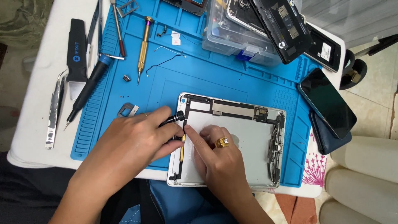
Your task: Finalizing the assembly of a tablet device by connecting internal ribbon cables and securing them with screws.
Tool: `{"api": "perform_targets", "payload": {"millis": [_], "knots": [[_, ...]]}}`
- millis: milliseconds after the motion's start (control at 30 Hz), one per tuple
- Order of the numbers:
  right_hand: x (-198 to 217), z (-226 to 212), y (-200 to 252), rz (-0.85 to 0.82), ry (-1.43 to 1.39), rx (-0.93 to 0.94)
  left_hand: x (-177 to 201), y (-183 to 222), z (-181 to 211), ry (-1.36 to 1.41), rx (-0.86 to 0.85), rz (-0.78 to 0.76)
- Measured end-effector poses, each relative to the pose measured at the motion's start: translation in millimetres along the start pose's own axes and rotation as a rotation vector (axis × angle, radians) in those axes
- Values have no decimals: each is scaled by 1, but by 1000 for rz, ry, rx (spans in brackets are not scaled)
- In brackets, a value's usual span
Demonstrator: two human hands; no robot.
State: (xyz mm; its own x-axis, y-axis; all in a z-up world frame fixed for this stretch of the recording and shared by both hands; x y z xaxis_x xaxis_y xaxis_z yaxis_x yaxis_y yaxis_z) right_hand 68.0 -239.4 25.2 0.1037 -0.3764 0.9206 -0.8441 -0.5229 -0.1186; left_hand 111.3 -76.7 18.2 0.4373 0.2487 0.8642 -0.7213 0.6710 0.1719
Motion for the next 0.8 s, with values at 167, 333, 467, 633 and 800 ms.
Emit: {"api": "perform_targets", "payload": {"millis": [167, 333, 467, 633, 800], "knots": [[-1, 0, 0, -24, 4, -7, 1, 0, -1, -25, 14, 11], [0, 0, -2, -35, 8, -17, 3, -1, -1, -3, 8, 2], [0, -1, -3, -46, -3, -16, 5, -1, 0, 20, 7, -1], [0, -1, -3, -40, 12, -21, 4, 0, 0, -4, -16, 33], [1, 0, -2, -73, 0, -33, 4, 0, 0, -20, -25, 28]]}}
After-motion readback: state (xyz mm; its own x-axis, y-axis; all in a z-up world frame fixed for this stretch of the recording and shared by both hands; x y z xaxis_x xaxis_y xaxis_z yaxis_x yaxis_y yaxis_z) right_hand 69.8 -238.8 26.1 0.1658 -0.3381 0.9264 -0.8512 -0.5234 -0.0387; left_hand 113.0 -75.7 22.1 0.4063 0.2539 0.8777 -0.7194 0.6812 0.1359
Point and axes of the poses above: each hand's wrist, its own y-axis away from the middle knuckle, its own x-axis out of the back of the hand, z = x × y, the point moved 5 cm from there along -y, towards the middle knuckle, and after that the axes turned 10 degrees about -z, right-handed, at the moved point
